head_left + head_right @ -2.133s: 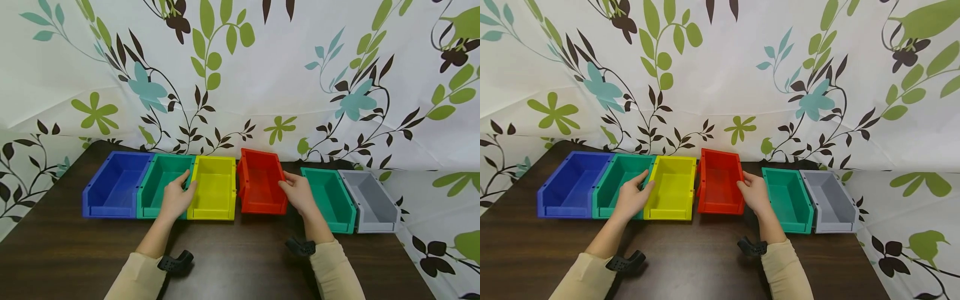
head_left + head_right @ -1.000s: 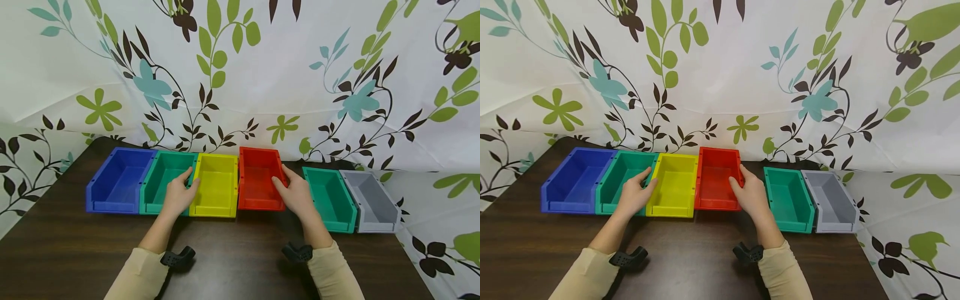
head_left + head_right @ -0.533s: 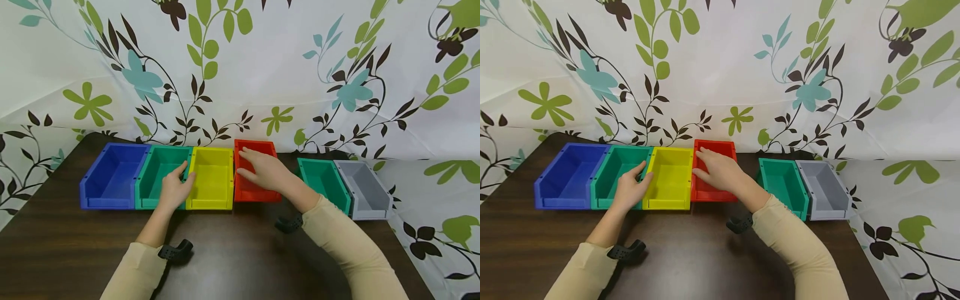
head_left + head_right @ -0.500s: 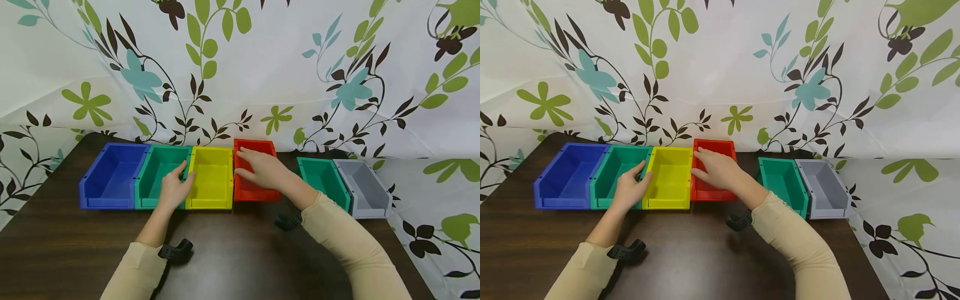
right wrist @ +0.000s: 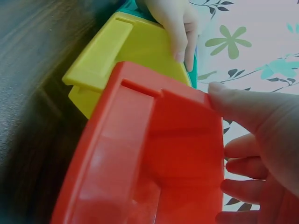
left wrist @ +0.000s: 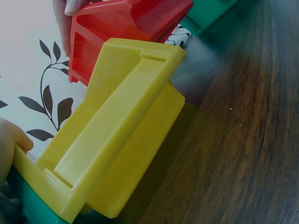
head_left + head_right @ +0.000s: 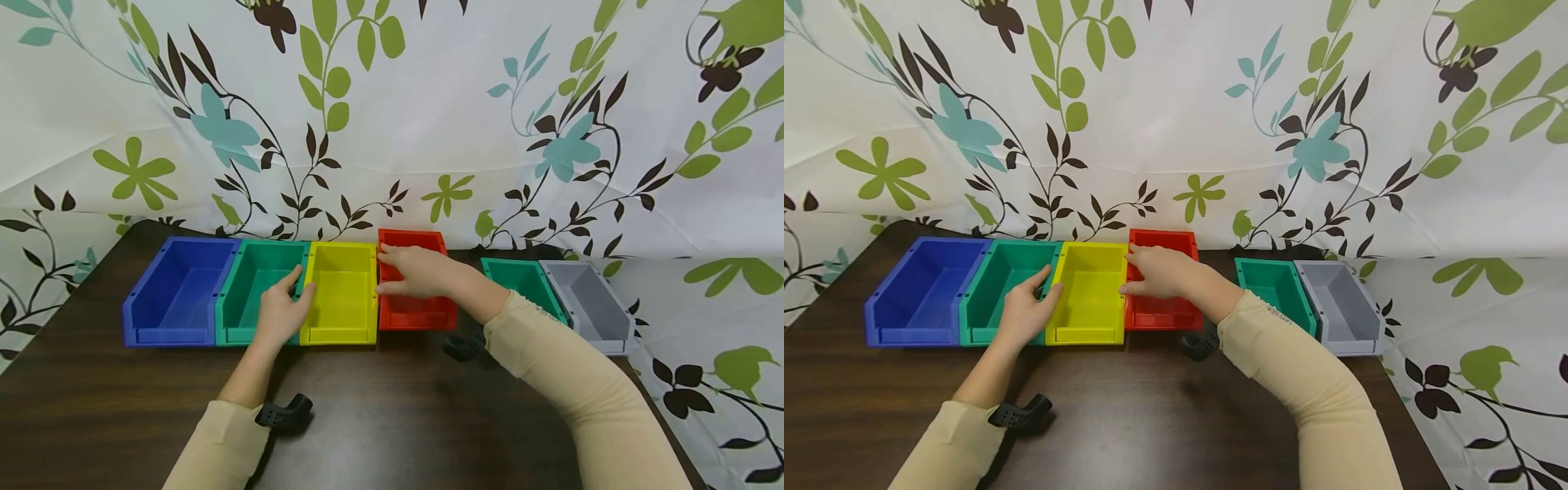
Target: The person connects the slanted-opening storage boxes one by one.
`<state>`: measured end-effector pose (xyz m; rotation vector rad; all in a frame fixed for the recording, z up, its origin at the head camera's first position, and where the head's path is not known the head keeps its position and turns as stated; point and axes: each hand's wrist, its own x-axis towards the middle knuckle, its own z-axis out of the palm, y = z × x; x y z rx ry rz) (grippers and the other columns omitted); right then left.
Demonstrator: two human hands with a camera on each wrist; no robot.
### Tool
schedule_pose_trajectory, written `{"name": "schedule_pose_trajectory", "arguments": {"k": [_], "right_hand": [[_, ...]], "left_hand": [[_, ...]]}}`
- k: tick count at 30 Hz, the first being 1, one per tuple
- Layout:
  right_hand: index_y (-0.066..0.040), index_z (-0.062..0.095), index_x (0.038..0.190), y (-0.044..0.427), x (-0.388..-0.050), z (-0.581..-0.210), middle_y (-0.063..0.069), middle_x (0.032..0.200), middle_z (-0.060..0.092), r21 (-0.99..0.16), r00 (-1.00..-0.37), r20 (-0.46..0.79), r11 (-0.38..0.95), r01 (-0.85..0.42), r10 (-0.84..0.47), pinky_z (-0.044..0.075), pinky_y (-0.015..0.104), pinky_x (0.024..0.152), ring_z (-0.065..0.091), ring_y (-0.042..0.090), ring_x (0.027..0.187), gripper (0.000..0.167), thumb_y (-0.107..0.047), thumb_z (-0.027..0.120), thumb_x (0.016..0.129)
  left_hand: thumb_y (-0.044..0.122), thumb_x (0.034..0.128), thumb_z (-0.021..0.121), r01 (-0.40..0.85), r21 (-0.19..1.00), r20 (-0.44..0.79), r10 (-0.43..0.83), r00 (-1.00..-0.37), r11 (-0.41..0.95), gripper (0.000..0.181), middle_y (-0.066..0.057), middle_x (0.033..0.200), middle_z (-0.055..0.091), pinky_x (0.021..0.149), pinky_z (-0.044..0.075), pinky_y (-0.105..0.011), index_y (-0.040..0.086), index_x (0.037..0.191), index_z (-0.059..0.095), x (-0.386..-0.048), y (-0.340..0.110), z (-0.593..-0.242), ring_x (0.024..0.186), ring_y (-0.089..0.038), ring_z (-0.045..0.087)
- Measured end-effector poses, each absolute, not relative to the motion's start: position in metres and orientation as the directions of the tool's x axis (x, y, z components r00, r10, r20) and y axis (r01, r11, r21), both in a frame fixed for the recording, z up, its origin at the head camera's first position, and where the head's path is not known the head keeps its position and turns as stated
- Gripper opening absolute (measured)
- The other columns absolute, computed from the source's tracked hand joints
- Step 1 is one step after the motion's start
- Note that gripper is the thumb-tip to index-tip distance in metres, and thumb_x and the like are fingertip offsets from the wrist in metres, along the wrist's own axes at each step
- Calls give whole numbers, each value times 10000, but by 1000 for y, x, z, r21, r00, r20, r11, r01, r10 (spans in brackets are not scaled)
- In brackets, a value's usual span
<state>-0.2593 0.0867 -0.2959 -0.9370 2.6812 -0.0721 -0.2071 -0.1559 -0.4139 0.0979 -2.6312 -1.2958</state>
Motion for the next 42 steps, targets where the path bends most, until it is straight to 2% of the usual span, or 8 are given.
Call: {"name": "schedule_pose_trajectory", "arguments": {"k": [7,12,16,21,27,30,36,42], "right_hand": [[-146,350,1470,83,-266,-292,-3,1553,285,-187,-716,-307,778,-600,-627,394,378,1075,328,178,1409,793,-514,643,832],[-158,345,1472,77,-269,-289,-6,1554,282,-177,-727,-320,792,-585,-608,398,373,1073,335,182,1405,797,-505,655,825],[-135,331,1476,70,-270,-294,14,1551,294,-142,-733,-353,807,-573,-582,388,376,1081,364,196,1387,833,-507,667,811],[-143,347,1472,67,-269,-309,12,1538,329,-124,-746,-383,831,-543,-545,389,375,1081,392,191,1361,854,-519,688,785],[-164,290,1497,71,-270,-318,-2,1558,283,-169,-767,-354,843,-510,-535,355,395,1106,332,198,1401,922,-523,710,759],[-178,245,1511,72,-271,-320,-16,1579,221,-197,-778,-358,857,-477,-516,328,405,1122,274,197,1432,972,-536,718,741],[-203,221,1518,75,-273,-324,-26,1592,173,-254,-785,-373,868,-427,-495,341,420,1113,259,207,1436,1014,-552,729,713],[-259,209,1519,86,-271,-342,-39,1579,224,-399,-809,-333,850,-345,-485,373,431,1089,303,189,1401,1030,-565,741,691]], "left_hand": [[260,947,533,46,791,168,-144,-975,610,561,-224,1408,454,477,359,-297,6,1425,384,-208,-158,-413,732,-282,548],[246,940,543,68,787,200,-150,-968,613,559,-248,1340,520,424,325,-282,-3,1417,393,-212,-159,-408,492,-187,373],[271,948,527,66,778,203,-151,-967,625,561,-229,1395,460,454,348,-295,-5,1417,392,-213,-160,-406,598,-236,460],[293,953,517,54,778,182,-143,-973,626,569,-217,1412,446,608,490,-373,0,1423,385,-213,-159,-407,947,-342,598],[273,947,525,51,784,184,-152,-971,619,563,-223,1399,461,667,493,-429,8,1424,388,-212,-158,-407,937,-340,580],[278,946,528,50,780,187,-157,-970,623,563,-217,1396,468,766,507,-427,8,1422,394,-212,-158,-408,1041,-317,582],[286,943,533,41,782,181,-163,-970,622,569,-210,1399,468,643,497,-415,10,1422,396,-210,-157,-410,994,-334,596],[295,950,522,24,787,155,-159,-975,617,571,-203,1417,450,747,515,-480,17,1429,385,-208,-156,-414,1053,-348,583]]}}
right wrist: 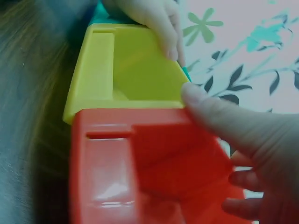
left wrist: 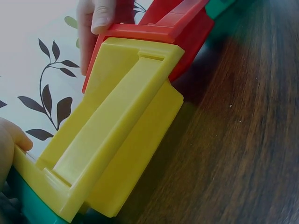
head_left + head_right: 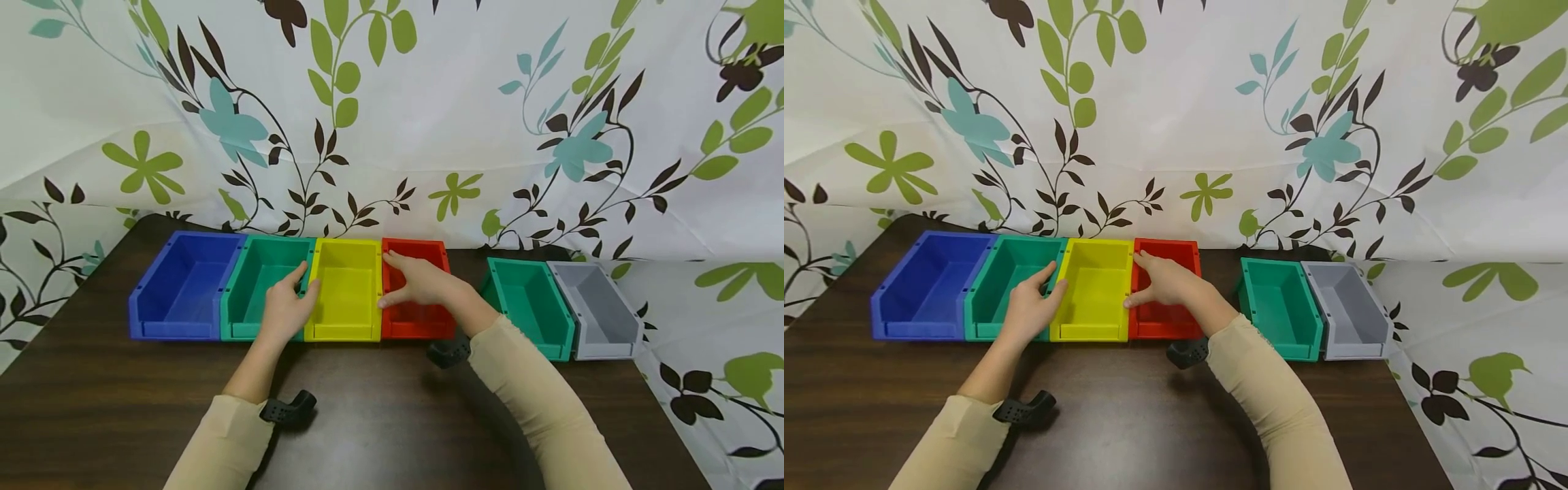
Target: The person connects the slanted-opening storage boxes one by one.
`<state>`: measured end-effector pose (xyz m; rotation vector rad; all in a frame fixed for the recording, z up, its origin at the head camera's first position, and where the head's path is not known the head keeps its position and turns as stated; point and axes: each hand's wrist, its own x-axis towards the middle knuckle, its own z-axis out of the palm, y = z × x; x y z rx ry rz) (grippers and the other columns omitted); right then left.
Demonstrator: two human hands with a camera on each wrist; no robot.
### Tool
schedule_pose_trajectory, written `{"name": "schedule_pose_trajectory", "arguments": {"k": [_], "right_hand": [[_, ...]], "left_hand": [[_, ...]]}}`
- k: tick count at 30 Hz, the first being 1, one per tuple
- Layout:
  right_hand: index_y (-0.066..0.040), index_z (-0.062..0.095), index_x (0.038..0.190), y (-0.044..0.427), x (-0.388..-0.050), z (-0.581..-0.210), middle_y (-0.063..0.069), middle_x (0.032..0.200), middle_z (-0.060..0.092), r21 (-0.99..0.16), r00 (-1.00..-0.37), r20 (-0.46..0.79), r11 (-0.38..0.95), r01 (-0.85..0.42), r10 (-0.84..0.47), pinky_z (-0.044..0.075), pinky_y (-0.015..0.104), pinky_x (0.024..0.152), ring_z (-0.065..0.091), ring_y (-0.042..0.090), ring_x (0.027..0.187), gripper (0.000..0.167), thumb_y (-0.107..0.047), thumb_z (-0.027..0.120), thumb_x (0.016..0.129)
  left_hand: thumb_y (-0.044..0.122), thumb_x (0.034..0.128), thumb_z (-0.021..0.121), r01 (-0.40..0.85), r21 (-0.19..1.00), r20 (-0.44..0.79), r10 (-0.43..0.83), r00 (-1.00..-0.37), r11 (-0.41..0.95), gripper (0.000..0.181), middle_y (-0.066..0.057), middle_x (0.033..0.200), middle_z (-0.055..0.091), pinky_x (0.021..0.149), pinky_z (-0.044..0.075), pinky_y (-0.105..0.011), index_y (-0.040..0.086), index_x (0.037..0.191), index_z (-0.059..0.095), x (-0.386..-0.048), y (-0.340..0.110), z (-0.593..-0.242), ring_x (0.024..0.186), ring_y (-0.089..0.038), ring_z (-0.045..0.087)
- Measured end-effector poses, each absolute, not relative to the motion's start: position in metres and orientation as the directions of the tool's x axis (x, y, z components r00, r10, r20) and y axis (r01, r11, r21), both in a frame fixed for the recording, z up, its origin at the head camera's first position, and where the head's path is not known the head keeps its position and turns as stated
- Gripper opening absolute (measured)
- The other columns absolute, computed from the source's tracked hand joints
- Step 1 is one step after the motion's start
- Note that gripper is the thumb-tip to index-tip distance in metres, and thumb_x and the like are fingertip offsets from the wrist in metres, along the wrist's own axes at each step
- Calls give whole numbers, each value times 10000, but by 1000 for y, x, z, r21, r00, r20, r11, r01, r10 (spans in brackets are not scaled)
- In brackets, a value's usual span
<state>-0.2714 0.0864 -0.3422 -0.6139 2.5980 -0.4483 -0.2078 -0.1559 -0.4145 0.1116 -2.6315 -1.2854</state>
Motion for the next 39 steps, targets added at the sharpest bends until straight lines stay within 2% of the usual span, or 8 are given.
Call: {"name": "schedule_pose_trajectory", "arguments": {"k": [7,12,17,21,24,28,33,39], "right_hand": [[-406,194,1492,102,-268,-367,-61,1548,297,-558,-835,-241,774,-299,-495,435,449,1029,360,174,1332,970,-655,685,693],[-341,235,1498,107,-263,-378,-89,1553,275,-574,-826,-115,716,-398,-551,393,460,1066,332,169,1391,886,-663,613,764],[-254,246,1506,105,-259,-388,-90,1576,197,-602,-815,9,648,-467,-579,322,479,1111,246,158,1442,776,-582,543,869],[-232,235,1511,104,-254,-396,-95,1583,166,-613,-810,81,612,-500,-580,313,469,1115,225,150,1448,717,-543,489,917],[-244,245,1509,103,-251,-400,-105,1577,182,-614,-815,121,602,-510,-567,324,464,1107,240,145,1443,691,-530,481,926],[-220,284,1498,103,-247,-401,-73,1570,221,-611,-811,170,585,-533,-560,336,457,1099,266,151,1434,656,-492,490,938],[-218,284,1498,102,-243,-400,-73,1566,231,-581,-812,179,607,-543,-556,340,434,1097,269,133,1431,644,-495,468,946],[-239,269,1502,101,-243,-401,-86,1568,226,-549,-820,164,640,-537,-548,350,431,1093,278,128,1428,646,-519,444,946]], "left_hand": [[295,947,528,16,791,144,-160,-977,612,580,-195,1431,437,938,477,-504,17,1433,377,-208,-156,-415,1246,-352,499],[287,949,527,19,789,147,-158,-976,614,571,-205,1417,451,756,515,-421,15,1429,383,-207,-155,-416,1099,-343,583],[289,952,522,20,792,148,-160,-976,610,567,-200,1420,449,798,515,-456,19,1430,384,-207,-155,-416,1177,-346,549],[286,950,524,10,795,137,-164,-977,607,565,-202,1420,450,547,447,-359,32,1435,382,-206,-155,-415,899,-338,591],[281,945,533,8,800,137,-169,-976,601,567,-203,1416,454,466,372,-304,34,1433,386,-207,-155,-414,739,-319,546],[275,940,542,20,797,154,-171,-973,604,566,-214,1392,479,447,355,-295,20,1424,397,-207,-154,-414,682,-257,523],[260,939,546,28,788,167,-170,-971,615,562,-263,1168,622,421,322,-285,11,1420,400,-207,-154,-415,492,-179,342],[259,938,547,32,788,174,-173,-970,615,555,-259,1136,634,408,328,-282,12,1416,409,-208,-154,-415,466,-153,352]]}}
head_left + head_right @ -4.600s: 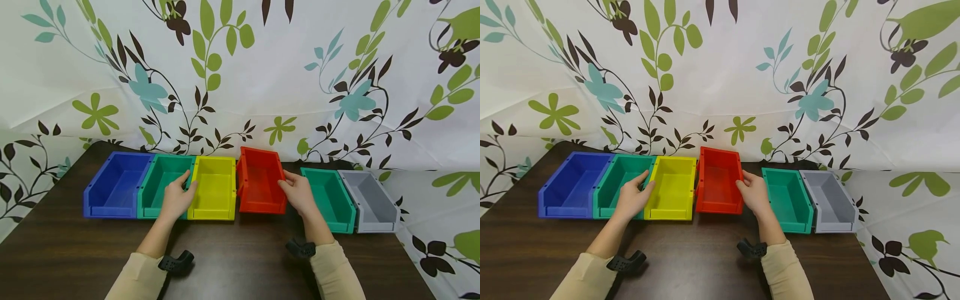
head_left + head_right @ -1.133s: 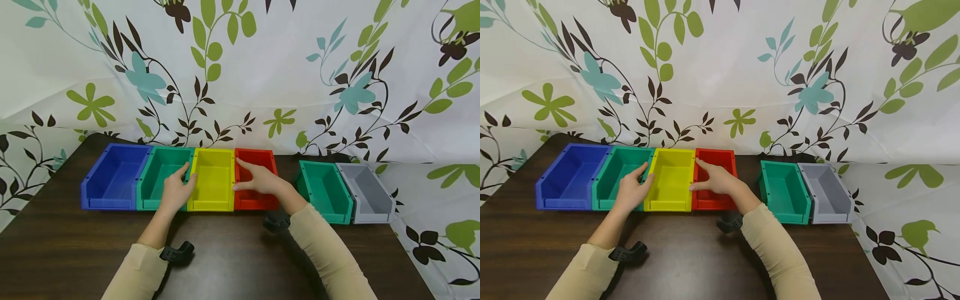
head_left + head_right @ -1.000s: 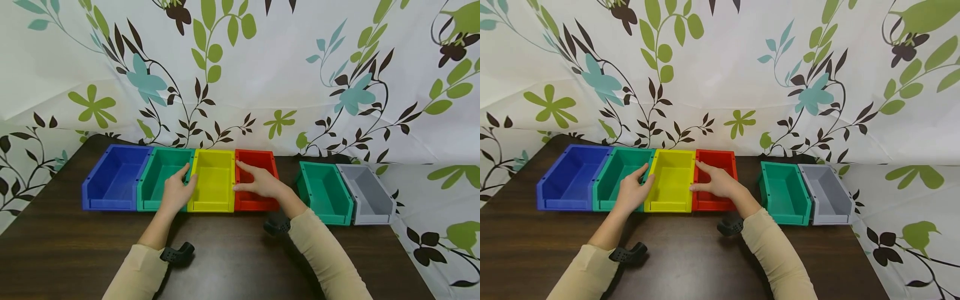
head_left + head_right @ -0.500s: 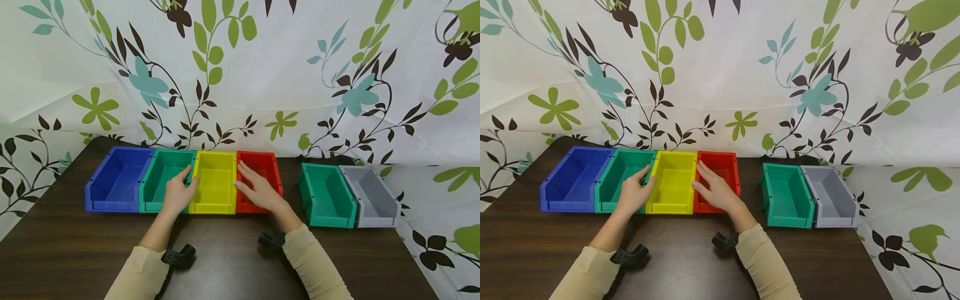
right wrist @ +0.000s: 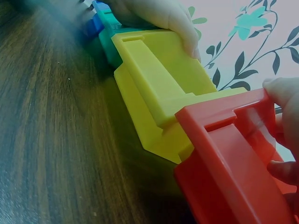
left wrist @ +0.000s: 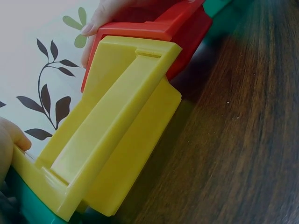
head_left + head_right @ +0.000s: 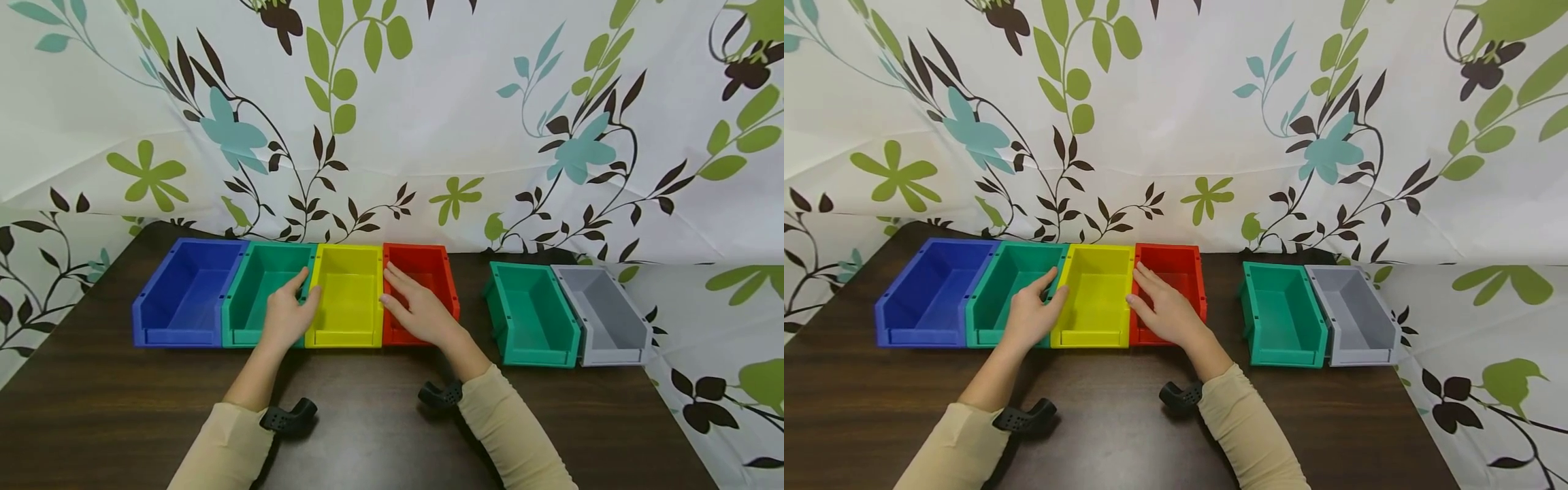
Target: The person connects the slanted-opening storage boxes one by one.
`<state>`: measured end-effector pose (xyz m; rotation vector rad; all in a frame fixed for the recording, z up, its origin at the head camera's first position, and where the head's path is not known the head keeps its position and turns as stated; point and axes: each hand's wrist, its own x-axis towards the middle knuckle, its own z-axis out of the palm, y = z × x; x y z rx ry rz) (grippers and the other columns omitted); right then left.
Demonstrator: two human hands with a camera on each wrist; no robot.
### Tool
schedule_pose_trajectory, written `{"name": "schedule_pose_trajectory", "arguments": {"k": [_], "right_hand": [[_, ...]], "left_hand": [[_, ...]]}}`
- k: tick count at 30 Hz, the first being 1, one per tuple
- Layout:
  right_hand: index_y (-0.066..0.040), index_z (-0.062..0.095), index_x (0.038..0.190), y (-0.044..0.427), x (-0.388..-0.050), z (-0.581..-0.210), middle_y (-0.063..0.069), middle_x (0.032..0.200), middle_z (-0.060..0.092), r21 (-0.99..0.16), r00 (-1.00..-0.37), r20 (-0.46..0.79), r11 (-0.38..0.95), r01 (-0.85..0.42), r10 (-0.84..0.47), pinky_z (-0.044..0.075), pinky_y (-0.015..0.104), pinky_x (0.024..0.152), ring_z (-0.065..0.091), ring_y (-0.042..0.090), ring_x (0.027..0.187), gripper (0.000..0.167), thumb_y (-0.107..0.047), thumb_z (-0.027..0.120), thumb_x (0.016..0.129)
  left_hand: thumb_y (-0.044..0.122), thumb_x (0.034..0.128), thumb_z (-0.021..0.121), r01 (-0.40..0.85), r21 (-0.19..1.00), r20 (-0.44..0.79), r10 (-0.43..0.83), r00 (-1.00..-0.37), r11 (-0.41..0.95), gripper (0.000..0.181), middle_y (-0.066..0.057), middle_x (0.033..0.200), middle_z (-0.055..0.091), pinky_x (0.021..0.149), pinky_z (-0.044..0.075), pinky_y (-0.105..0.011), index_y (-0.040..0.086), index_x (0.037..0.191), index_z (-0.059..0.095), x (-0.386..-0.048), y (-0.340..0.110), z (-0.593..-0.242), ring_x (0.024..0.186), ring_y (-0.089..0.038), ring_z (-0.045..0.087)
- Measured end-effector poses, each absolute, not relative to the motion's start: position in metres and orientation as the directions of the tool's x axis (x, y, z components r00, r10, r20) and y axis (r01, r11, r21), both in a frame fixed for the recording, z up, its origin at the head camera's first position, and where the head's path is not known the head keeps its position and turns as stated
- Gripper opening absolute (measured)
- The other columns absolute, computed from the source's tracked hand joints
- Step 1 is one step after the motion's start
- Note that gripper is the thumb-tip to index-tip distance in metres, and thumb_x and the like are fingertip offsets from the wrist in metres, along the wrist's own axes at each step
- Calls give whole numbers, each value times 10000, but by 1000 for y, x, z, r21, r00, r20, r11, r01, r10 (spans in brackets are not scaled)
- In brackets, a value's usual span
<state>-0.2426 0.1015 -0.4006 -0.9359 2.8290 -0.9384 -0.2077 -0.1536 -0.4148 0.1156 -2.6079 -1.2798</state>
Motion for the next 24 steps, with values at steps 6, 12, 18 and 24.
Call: {"name": "schedule_pose_trajectory", "arguments": {"k": [6,12,18,24], "right_hand": [[-244,260,1505,100,-243,-402,-84,1571,219,-539,-824,159,652,-533,-543,347,424,1096,274,120,1428,643,-506,448,949],[-245,275,1499,98,-243,-403,-96,1563,230,-536,-831,156,660,-526,-535,339,421,1101,274,119,1428,632,-495,459,949],[-240,284,1497,96,-241,-403,-101,1562,233,-534,-840,134,676,-508,-526,329,422,1111,269,115,1430,623,-488,457,952],[-230,277,1500,95,-237,-404,-104,1566,222,-522,-852,116,698,-490,-511,330,413,1112,269,102,1428,617,-468,454,959]], "left_hand": [[256,942,538,38,784,178,-166,-970,620,548,-236,1355,512,416,331,-279,8,1414,411,-207,-154,-414,417,-116,269],[256,947,532,32,780,172,-165,-971,625,547,-230,1373,495,409,329,-274,9,1418,404,-208,-155,-414,388,-113,256],[253,946,533,37,778,186,-173,-967,628,541,-258,1240,593,411,328,-278,9,1414,411,-208,-155,-413,431,-134,324],[282,952,520,20,782,162,-172,-972,622,551,-216,1359,517,554,446,-344,27,1425,399,-207,-154,-414,751,-301,582]]}}
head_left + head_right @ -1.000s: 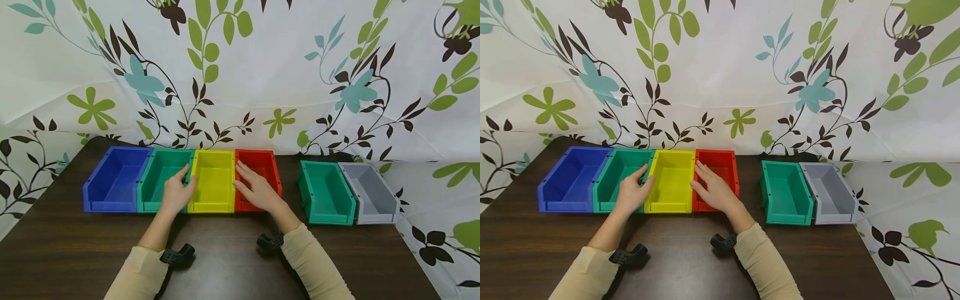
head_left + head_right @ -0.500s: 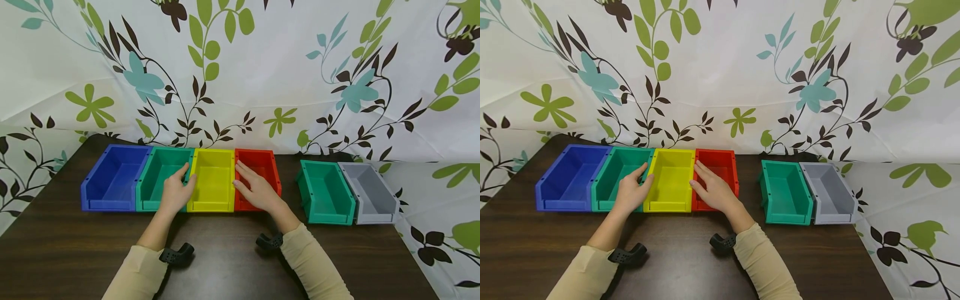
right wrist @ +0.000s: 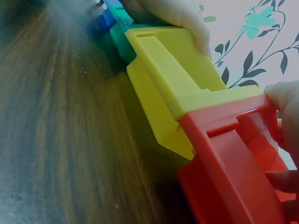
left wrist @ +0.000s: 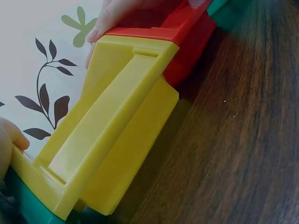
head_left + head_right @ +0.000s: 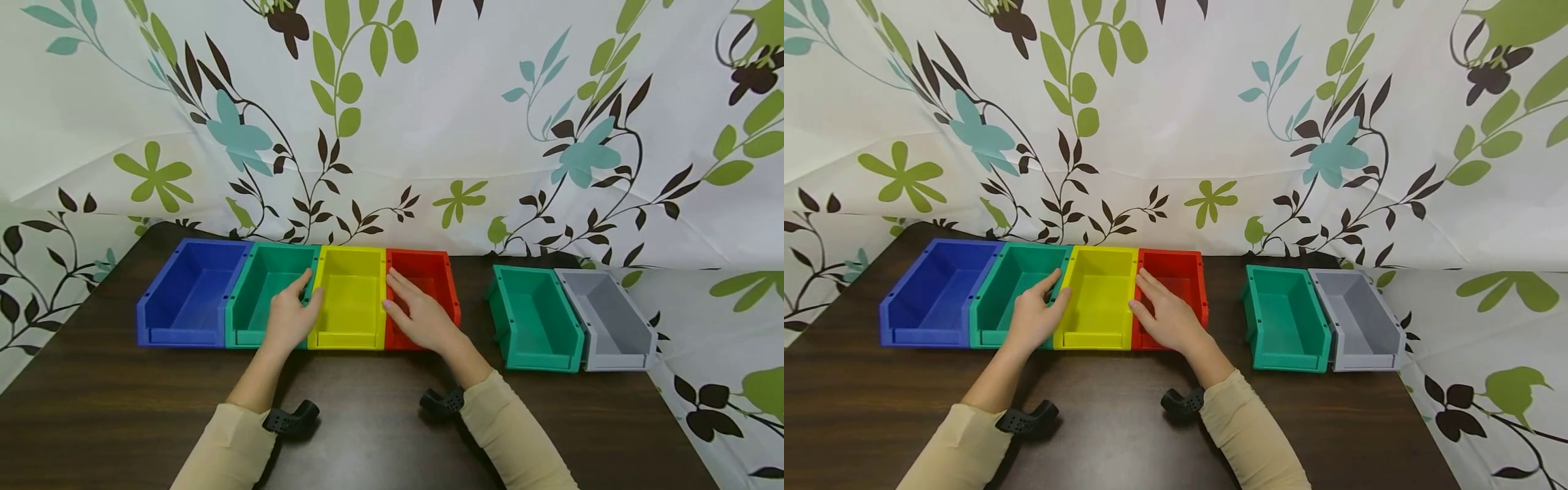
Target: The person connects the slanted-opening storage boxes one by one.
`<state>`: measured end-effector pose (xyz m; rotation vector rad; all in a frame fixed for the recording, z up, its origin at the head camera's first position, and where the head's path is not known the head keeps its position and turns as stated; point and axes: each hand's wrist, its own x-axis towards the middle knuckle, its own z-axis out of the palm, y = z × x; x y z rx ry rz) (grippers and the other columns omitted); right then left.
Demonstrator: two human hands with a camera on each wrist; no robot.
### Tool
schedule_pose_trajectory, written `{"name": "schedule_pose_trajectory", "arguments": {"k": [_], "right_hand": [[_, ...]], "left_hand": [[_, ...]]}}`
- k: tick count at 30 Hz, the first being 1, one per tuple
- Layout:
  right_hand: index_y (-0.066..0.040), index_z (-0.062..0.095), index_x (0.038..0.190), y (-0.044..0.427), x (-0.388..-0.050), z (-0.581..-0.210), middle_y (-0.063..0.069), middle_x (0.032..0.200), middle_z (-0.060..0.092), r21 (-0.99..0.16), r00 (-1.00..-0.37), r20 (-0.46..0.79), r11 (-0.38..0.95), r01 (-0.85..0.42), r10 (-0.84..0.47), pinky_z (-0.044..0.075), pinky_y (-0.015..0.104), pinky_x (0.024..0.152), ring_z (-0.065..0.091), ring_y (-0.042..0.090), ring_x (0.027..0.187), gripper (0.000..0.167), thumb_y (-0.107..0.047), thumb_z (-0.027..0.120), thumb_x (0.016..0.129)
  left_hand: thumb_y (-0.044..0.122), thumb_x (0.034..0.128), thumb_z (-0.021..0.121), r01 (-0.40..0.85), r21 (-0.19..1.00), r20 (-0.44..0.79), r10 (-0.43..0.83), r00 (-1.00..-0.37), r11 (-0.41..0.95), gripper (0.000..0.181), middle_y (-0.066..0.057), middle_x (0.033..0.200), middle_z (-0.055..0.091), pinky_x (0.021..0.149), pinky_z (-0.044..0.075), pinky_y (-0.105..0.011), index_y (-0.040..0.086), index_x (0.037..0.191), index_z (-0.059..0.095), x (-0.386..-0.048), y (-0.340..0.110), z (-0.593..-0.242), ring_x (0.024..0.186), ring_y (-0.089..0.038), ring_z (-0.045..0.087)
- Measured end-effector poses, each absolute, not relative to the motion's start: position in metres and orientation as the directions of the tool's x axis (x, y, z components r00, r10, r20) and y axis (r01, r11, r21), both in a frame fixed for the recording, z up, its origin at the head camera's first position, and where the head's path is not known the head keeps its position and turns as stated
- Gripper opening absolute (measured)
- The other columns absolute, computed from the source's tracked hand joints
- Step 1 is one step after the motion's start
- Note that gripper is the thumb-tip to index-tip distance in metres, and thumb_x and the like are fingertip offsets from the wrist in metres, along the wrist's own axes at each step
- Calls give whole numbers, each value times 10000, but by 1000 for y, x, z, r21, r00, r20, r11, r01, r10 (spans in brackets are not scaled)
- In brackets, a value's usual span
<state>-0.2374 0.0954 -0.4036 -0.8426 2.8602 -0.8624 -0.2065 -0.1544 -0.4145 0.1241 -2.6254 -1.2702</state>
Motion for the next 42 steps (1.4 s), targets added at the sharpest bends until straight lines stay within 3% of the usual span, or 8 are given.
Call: {"name": "schedule_pose_trajectory", "arguments": {"k": [4,8,11,16,19,23,33,42], "right_hand": [[-232,259,1506,96,-236,-404,-98,1572,210,-514,-851,117,702,-493,-511,335,412,1109,266,104,1430,624,-482,435,962],[-222,294,1496,97,-236,-402,-75,1568,236,-508,-848,116,703,-498,-517,337,421,1108,283,128,1426,630,-498,449,951],[-199,345,1477,101,-236,-396,-36,1556,282,-504,-853,110,711,-491,-511,340,443,1104,316,171,1416,634,-501,481,937],[-164,415,1441,113,-235,-384,5,1514,372,-509,-872,128,723,-466,-472,380,475,1067,390,223,1375,607,-449,547,922],[-149,449,1419,122,-234,-378,14,1489,413,-526,-885,148,722,-449,-442,418,487,1028,432,244,1344,575,-400,575,917],[-115,471,1401,135,-234,-374,50,1469,440,-537,-887,185,713,-451,-423,430,496,1010,447,280,1329,550,-369,574,924],[-57,505,1365,173,-232,-369,128,1430,477,-504,-883,285,726,-468,-372,476,486,956,483,318,1290,509,-313,581,931],[-55,476,1386,221,-229,-368,149,1449,446,-490,-927,260,789,-369,-272,400,550,1017,426,362,1322,551,-388,534,951]], "left_hand": [[276,948,528,24,786,164,-172,-971,617,554,-194,1411,466,606,455,-344,26,1425,398,-207,-154,-415,1009,-314,594],[272,942,536,18,791,158,-175,-972,612,558,-214,1395,480,509,375,-306,30,1426,400,-207,-154,-414,777,-285,547],[274,943,531,14,786,155,-175,-972,618,560,-231,1380,490,606,475,-363,28,1428,397,-206,-154,-413,832,-295,577],[272,945,524,3,789,146,-183,-972,614,558,-235,1371,499,660,500,-411,29,1430,394,-206,-153,-410,852,-318,593],[267,949,516,-9,793,131,-186,-974,610,554,-225,1395,477,800,527,-453,29,1433,389,-206,-153,-410,1019,-355,601],[258,952,501,-39,797,104,-200,-974,603,551,-218,1428,444,1003,427,-528,31,1439,379,-206,-154,-410,1284,-367,461],[267,950,478,-108,786,76,-267,-961,609,557,-213,1435,438,1014,406,-551,29,1442,368,-205,-153,-406,1306,-387,430],[207,947,442,-155,791,55,-321,-946,592,545,-238,1451,401,1022,383,-578,5,1444,350,-202,-158,-398,1314,-424,397]]}}
